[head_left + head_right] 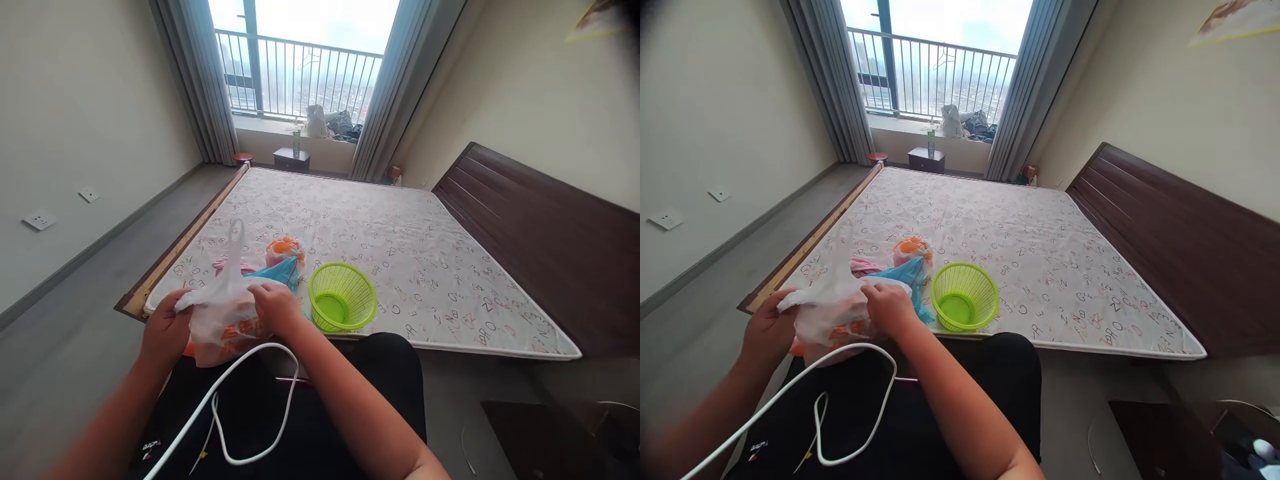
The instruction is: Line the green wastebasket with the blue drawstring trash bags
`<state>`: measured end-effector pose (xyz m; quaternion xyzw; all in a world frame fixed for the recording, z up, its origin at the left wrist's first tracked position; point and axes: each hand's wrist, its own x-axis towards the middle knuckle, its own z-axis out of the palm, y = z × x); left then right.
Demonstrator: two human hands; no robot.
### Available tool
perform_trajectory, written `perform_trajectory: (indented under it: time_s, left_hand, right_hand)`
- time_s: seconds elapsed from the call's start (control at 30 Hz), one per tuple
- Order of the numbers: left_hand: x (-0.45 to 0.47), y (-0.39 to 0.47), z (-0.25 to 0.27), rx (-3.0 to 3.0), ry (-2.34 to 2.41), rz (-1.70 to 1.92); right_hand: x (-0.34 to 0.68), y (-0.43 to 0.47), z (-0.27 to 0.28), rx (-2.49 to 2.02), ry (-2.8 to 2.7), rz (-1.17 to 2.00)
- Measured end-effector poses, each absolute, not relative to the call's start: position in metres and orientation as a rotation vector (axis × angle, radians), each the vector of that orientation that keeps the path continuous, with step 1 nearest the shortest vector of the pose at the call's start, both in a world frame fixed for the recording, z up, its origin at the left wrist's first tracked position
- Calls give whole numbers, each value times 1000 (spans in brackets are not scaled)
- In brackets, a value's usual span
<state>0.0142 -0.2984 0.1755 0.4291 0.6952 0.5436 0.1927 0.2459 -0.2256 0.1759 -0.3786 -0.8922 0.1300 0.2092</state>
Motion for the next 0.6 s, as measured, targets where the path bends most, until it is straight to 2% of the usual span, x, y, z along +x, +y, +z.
perform_trajectory:
  time_s: [0.1, 0.27, 0.33, 0.47, 0.6]
  left_hand:
    - [12, -303, 179, 1134, 1944, 1530]
    - [5, -307, 173, 1098, 1968, 1539]
    - [8, -308, 174, 1117, 1934, 1516]
    - [21, -310, 184, 1144, 1822, 1510]
    - [25, -311, 189, 1307, 1713, 1490]
  right_hand:
    - [258, -215, 181, -1195, -2617, 417]
    - [279, -220, 202, -1486, -2707, 255]
    - [273, -236, 209, -1444, -2717, 265]
    - [243, -267, 208, -1053, -2621, 491]
    - [236, -262, 197, -970, -2231, 957]
